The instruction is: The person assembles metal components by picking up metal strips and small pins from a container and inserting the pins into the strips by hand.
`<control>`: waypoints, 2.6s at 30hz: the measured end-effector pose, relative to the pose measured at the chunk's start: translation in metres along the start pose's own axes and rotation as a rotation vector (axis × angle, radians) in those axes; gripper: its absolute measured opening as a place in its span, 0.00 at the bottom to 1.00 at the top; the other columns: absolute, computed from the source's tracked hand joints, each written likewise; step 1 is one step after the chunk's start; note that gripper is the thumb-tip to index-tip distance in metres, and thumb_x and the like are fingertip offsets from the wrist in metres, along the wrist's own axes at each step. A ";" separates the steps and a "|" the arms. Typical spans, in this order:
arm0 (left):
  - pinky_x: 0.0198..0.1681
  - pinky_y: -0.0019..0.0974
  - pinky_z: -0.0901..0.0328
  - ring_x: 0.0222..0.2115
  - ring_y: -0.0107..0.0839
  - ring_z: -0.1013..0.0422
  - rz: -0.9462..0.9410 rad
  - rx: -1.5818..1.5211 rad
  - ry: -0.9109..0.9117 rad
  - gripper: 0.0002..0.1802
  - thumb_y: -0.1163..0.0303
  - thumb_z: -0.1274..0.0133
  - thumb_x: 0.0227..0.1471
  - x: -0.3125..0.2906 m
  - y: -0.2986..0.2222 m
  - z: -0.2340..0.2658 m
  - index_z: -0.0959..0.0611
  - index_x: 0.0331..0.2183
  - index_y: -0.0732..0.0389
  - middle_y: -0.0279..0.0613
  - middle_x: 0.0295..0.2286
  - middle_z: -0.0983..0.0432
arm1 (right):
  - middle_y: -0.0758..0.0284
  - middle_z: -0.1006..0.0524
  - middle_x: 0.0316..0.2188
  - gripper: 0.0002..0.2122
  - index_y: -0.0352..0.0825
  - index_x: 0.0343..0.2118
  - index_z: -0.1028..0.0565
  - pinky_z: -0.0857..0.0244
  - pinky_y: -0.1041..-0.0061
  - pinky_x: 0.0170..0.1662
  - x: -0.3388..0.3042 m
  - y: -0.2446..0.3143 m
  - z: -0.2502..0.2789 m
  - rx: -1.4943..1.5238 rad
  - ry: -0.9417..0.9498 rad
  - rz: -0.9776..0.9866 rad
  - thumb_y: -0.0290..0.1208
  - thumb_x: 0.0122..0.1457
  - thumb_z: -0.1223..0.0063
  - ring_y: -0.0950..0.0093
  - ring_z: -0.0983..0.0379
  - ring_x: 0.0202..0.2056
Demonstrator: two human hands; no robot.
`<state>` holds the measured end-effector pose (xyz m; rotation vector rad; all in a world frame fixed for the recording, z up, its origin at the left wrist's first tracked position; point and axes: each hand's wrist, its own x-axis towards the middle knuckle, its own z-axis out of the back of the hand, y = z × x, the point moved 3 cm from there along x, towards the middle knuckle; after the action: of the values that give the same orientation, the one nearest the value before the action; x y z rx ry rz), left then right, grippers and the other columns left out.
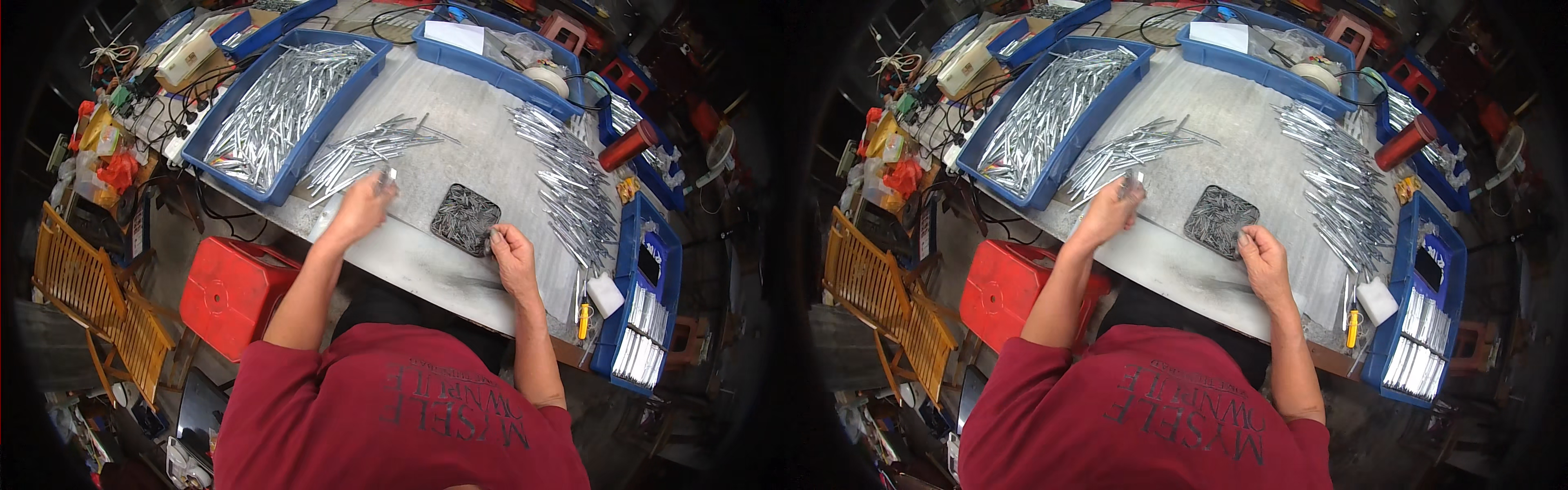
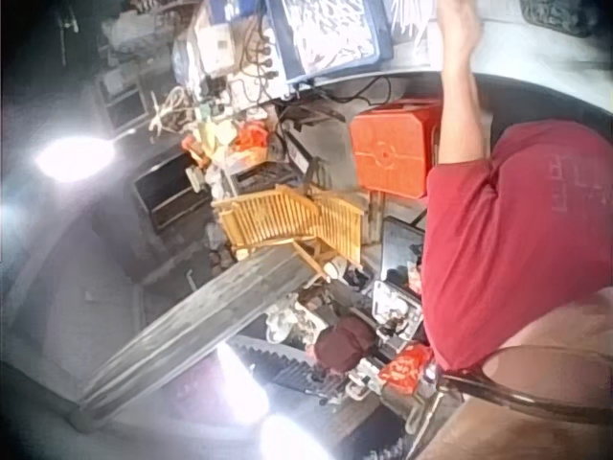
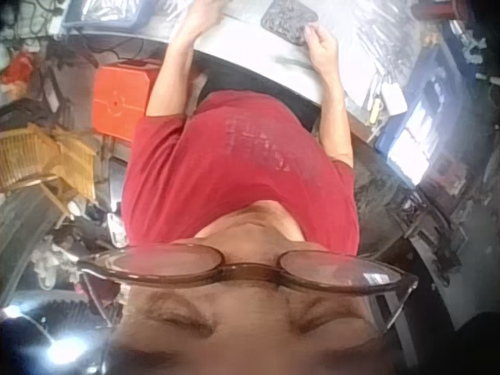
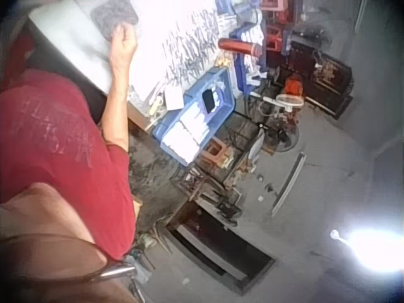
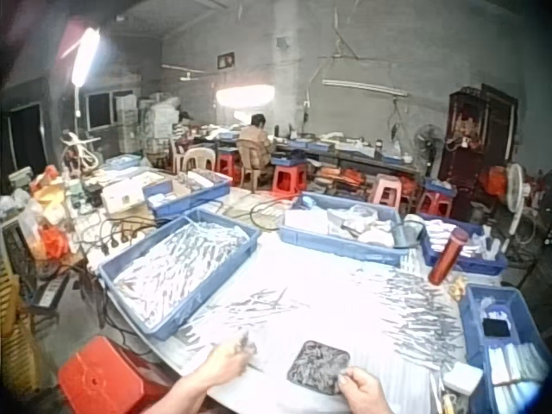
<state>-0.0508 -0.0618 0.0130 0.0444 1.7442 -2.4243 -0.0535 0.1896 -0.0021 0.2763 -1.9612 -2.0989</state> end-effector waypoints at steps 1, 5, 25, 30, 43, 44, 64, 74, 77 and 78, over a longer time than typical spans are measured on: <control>0.26 0.36 0.39 0.20 0.31 0.35 0.137 -0.024 -0.041 0.10 0.68 0.54 0.47 0.003 0.004 0.012 0.28 0.28 0.66 0.43 0.17 0.33 | 0.79 0.38 0.19 0.08 0.30 0.29 0.30 0.51 0.89 0.23 -0.001 0.000 0.000 -0.005 -0.015 0.015 0.30 0.56 0.57 0.89 0.46 0.21; 0.31 0.45 0.38 0.27 0.46 0.30 -0.169 0.493 -0.325 0.09 0.69 0.53 0.45 0.016 0.007 0.044 0.27 0.29 0.65 0.52 0.24 0.27 | 0.79 0.37 0.18 0.08 0.30 0.29 0.30 0.50 0.89 0.23 -0.002 0.002 -0.003 -0.014 -0.022 0.018 0.30 0.56 0.56 0.89 0.46 0.21; 0.24 0.33 0.38 0.20 0.39 0.31 -0.362 0.508 -0.320 0.04 0.76 0.49 0.44 0.024 -0.012 0.017 0.27 0.26 0.64 0.46 0.21 0.28 | 0.74 0.34 0.17 0.08 0.27 0.29 0.29 0.47 0.85 0.24 -0.001 -0.002 0.013 -0.223 -0.123 0.014 0.29 0.53 0.53 0.87 0.42 0.21; 0.24 0.24 0.39 0.22 0.17 0.35 -0.272 -0.002 -0.099 0.06 0.73 0.47 0.45 0.011 -0.003 -0.023 0.25 0.28 0.65 0.30 0.20 0.31 | 0.63 0.29 0.21 0.07 0.27 0.28 0.29 0.40 0.76 0.27 0.013 -0.003 0.014 -0.457 -0.156 0.129 0.26 0.49 0.52 0.74 0.33 0.23; 0.16 0.18 0.49 0.15 0.12 0.43 -0.168 -0.460 -0.043 0.08 0.69 0.47 0.46 -0.013 0.024 -0.064 0.25 0.29 0.62 0.28 0.19 0.32 | 0.62 0.29 0.23 0.03 0.32 0.22 0.28 0.45 0.65 0.35 0.041 -0.004 -0.015 -1.276 0.132 0.219 0.24 0.44 0.54 0.65 0.33 0.31; 0.16 0.18 0.49 0.15 0.12 0.43 -0.165 -0.459 -0.044 0.08 0.69 0.47 0.46 -0.015 0.025 -0.064 0.25 0.29 0.62 0.28 0.19 0.32 | 0.62 0.29 0.23 0.03 0.32 0.22 0.28 0.45 0.65 0.35 0.042 -0.003 -0.016 -1.274 0.134 0.218 0.24 0.44 0.54 0.65 0.33 0.31; 0.24 0.24 0.40 0.21 0.17 0.38 -0.303 -0.032 0.062 0.08 0.71 0.47 0.45 -0.022 -0.002 -0.073 0.25 0.28 0.66 0.33 0.18 0.30 | 0.65 0.26 0.27 0.10 0.28 0.37 0.31 0.38 0.81 0.34 0.028 0.006 0.004 -0.519 0.033 0.112 0.22 0.51 0.54 0.79 0.32 0.30; 0.24 0.24 0.40 0.21 0.17 0.38 -0.320 -0.005 0.138 0.06 0.73 0.47 0.45 -0.025 -0.009 -0.082 0.25 0.27 0.65 0.32 0.18 0.30 | 0.74 0.31 0.24 0.07 0.27 0.32 0.30 0.42 0.87 0.30 0.017 0.013 -0.002 0.092 0.042 0.011 0.26 0.53 0.54 0.87 0.38 0.28; 0.24 0.25 0.41 0.21 0.18 0.38 -0.338 0.029 0.159 0.06 0.73 0.47 0.45 -0.026 -0.011 -0.083 0.25 0.27 0.65 0.33 0.18 0.30 | 0.76 0.34 0.23 0.07 0.28 0.31 0.31 0.44 0.88 0.28 0.015 0.017 -0.007 0.149 0.062 0.032 0.27 0.54 0.55 0.88 0.41 0.26; 0.24 0.25 0.41 0.21 0.18 0.38 -0.358 0.046 0.156 0.06 0.73 0.47 0.44 -0.025 -0.010 -0.084 0.25 0.27 0.65 0.34 0.18 0.30 | 0.76 0.34 0.23 0.07 0.28 0.31 0.31 0.45 0.88 0.28 0.015 0.017 -0.007 0.121 0.060 0.037 0.27 0.54 0.55 0.88 0.41 0.26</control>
<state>-0.0327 0.0236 -0.0017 -0.0824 1.9031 -2.7792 -0.0647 0.1774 0.0153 0.3192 -2.0452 -1.9300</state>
